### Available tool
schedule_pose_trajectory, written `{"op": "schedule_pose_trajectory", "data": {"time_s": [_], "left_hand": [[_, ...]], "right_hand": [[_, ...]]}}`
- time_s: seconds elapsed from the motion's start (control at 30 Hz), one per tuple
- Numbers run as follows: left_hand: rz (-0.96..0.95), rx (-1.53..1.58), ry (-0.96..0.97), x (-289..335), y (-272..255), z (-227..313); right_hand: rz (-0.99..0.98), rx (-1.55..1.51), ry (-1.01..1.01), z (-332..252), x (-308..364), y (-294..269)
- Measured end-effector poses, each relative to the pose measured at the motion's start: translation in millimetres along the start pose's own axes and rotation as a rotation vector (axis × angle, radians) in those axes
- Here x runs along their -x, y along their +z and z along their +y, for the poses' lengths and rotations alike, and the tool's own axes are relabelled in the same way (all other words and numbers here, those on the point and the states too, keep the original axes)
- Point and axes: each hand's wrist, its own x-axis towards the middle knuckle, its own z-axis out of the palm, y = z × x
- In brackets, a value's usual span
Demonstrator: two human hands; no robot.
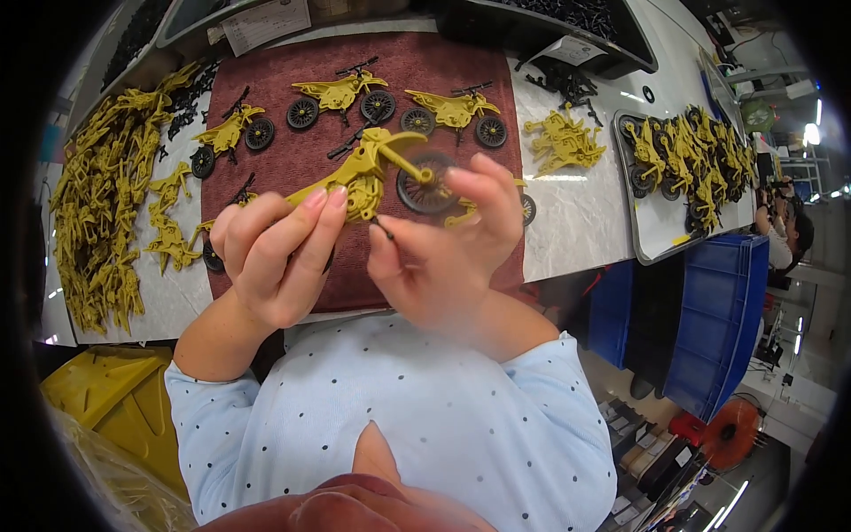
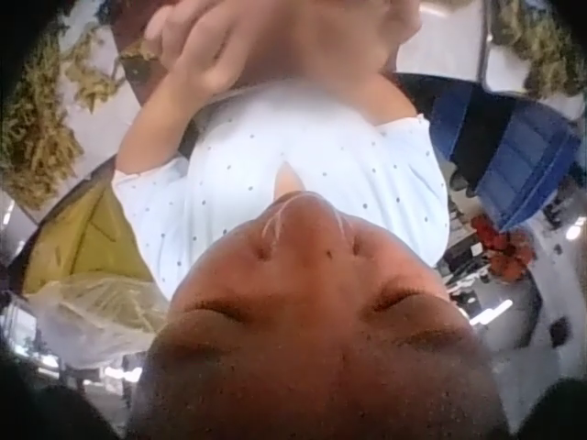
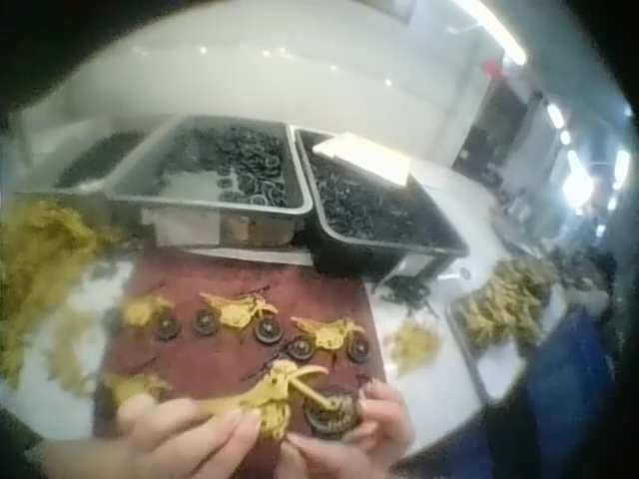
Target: The person assembles small plastic toy motorcycles by hand, snapping plastic wheels into yellow toy motorcycle frames.
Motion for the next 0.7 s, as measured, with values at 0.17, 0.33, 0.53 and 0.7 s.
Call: {"op": "schedule_pose_trajectory", "data": {"time_s": [0.17, 0.33, 0.53, 0.7], "left_hand": [[-0.022, 0.253, -0.147, 1.6, 10.4, -5.9], [-0.229, 0.808, -0.557, 0.2, 4.4, -5.0], [-0.207, 0.932, -0.619, -2.8, 6.9, -2.7], [-0.199, 0.937, -0.569, 0.2, 3.3, -2.8]], "right_hand": [[-0.059, -0.063, -0.050, 17.4, -7.6, 2.1], [-0.078, -0.555, 0.012, 31.3, -13.4, 10.8], [-0.272, -0.960, 0.377, 31.3, -2.0, 5.3], [-0.209, -0.911, 0.302, 24.9, 2.3, 8.9]]}}
